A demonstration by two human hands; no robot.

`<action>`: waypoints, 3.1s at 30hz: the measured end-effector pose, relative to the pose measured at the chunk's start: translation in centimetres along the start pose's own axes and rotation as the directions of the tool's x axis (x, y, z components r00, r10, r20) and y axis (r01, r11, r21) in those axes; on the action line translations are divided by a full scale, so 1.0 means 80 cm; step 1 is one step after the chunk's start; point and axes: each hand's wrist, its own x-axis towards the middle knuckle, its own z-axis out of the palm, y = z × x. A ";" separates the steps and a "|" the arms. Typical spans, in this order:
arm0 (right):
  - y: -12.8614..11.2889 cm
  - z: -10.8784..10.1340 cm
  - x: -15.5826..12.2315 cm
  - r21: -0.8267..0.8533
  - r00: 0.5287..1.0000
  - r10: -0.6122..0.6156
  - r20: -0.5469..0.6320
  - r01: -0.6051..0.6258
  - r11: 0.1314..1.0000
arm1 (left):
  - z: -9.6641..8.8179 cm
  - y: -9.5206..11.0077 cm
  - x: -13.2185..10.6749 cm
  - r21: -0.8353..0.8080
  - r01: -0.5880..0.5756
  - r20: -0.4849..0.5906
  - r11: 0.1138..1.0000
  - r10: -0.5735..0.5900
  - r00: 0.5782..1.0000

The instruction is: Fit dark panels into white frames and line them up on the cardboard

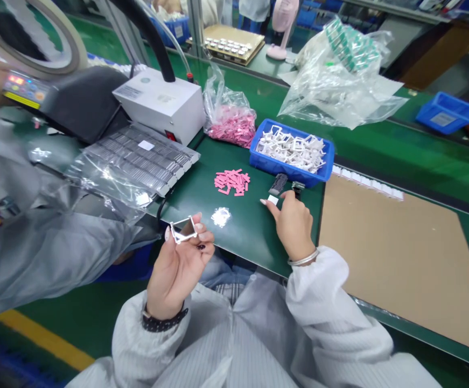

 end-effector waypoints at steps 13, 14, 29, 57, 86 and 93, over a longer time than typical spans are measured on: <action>0.017 0.020 0.001 0.249 1.000 -0.013 -0.014 0.016 0.968 | 0.010 -0.008 -0.014 0.042 0.195 0.307 0.980 -0.198 0.931; 0.018 0.021 0.001 0.318 0.999 -0.023 -0.032 0.032 0.948 | 0.011 -0.008 -0.014 0.047 0.199 0.321 0.979 -0.204 0.925; -0.034 -0.047 -0.070 0.470 0.773 -0.327 -0.544 0.603 0.644 | 0.007 -0.020 -0.009 0.016 0.222 0.194 0.975 -0.221 0.956; -0.020 -0.070 -0.051 0.703 0.617 -0.787 -0.012 0.565 0.432 | -0.014 -0.027 -0.018 0.216 0.273 0.209 0.937 -0.318 0.925; -0.034 -0.049 -0.087 0.471 0.651 -0.655 -0.383 0.748 0.467 | -0.020 -0.034 -0.026 0.150 0.248 0.123 0.957 -0.267 0.956; -0.039 -0.043 -0.097 0.458 0.665 -0.591 -0.457 0.745 0.484 | -0.016 -0.034 -0.026 0.141 0.251 0.055 0.958 -0.260 0.964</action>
